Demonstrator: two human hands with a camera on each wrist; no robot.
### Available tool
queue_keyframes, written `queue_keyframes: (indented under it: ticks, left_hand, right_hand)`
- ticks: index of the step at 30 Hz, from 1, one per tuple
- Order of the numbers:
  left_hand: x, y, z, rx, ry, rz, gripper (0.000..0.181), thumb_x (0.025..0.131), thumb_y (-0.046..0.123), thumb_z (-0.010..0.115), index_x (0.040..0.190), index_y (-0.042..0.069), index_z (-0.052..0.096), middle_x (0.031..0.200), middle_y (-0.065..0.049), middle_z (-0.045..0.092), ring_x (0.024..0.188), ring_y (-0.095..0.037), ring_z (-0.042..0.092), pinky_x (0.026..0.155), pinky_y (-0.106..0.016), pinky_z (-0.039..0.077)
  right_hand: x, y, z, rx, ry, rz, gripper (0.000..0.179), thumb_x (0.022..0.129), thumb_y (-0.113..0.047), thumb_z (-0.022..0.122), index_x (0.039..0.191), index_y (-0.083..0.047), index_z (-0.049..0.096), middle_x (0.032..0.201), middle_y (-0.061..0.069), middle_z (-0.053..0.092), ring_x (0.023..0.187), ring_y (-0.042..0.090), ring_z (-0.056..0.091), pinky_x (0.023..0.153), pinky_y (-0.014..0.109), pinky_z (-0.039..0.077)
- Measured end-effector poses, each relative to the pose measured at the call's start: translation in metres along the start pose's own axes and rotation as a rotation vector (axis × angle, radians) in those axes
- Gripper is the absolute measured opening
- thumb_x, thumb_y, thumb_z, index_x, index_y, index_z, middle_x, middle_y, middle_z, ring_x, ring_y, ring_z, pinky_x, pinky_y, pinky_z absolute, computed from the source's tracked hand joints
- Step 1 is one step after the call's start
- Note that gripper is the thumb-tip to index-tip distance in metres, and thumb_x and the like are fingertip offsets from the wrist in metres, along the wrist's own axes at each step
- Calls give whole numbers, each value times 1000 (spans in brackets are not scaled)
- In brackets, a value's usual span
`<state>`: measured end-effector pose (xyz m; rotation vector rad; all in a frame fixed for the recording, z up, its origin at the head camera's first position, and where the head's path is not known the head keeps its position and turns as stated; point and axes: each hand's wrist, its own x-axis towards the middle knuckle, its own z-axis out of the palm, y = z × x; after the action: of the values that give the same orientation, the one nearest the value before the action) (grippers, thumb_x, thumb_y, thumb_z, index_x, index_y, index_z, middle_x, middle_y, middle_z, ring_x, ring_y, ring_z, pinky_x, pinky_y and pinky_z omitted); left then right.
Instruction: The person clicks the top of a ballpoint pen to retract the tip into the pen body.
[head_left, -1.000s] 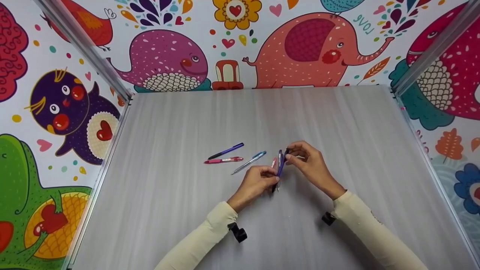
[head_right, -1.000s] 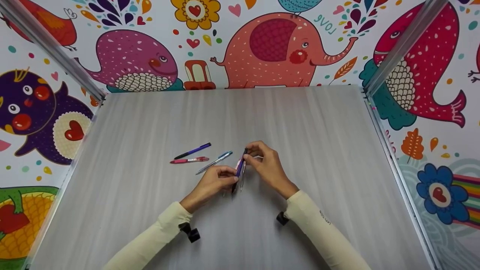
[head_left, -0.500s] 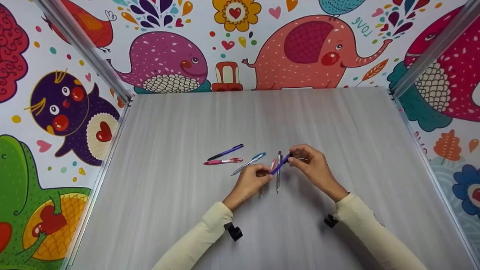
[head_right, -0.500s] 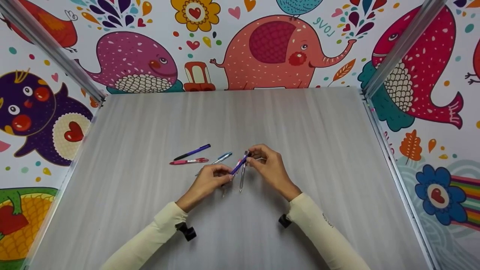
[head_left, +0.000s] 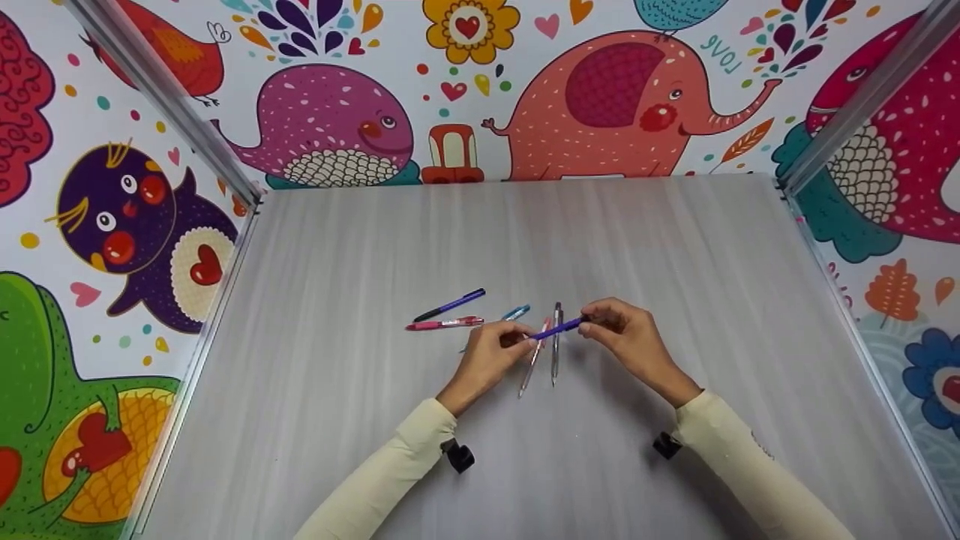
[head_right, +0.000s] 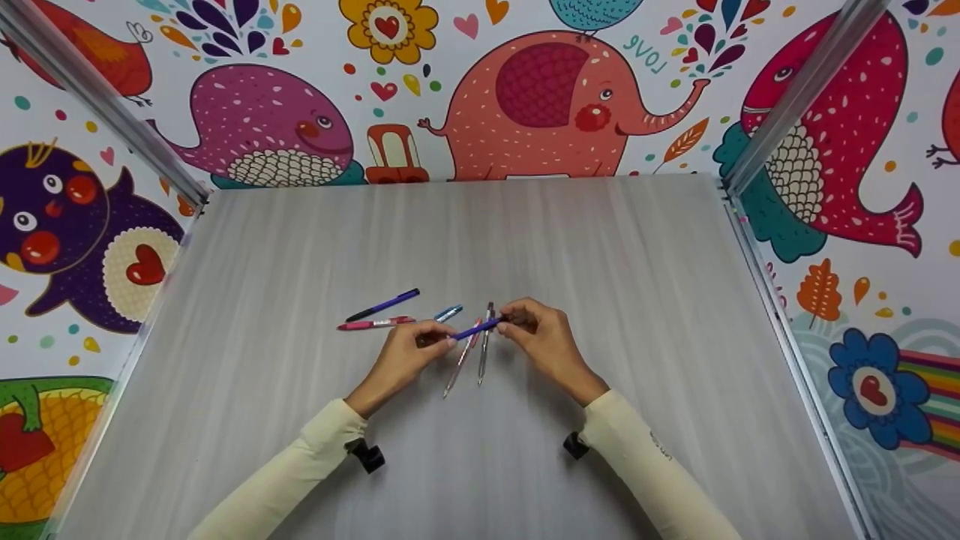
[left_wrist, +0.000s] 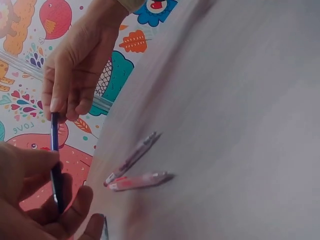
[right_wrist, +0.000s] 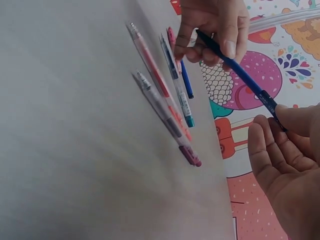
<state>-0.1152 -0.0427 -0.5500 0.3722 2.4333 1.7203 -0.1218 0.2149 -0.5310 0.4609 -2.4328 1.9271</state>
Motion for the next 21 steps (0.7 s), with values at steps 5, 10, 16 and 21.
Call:
queue_keyframes:
  ticks: [5,10,16,21]
  left_hand:
    - [6,-2,-5,9,-7,18,12,91,12,76,100,18,77,93,6,72,83,-13,64,72,-25,55]
    - [9,-6,-9,21,-12,33,15,90,8,76,101,17,76,96,5,70,87,-12,63,77,-26,55]
    - [13,-9,-10,55,7,83,15,90,9,76,103,16,76,98,6,68,90,-11,63,81,-26,55]
    - [18,-13,-10,55,13,111,16,90,9,76,107,9,75,102,5,68,94,-10,64,84,-27,55]
  right_hand:
    - [-1,11,-3,-7,17,30,19,88,-4,76,106,-5,72,95,14,74,81,29,72,73,28,58]
    - [-2,14,-4,-131,11,-17,18,88,-8,78,105,-8,74,94,5,75,80,20,71,71,25,57]
    - [-3,19,-3,-321,-12,-136,16,88,-6,78,103,-9,75,93,-1,74,80,12,69,72,23,56]
    - [-3,21,-4,-389,-24,-190,13,88,-6,78,100,-9,76,93,-5,73,80,8,68,73,26,57]
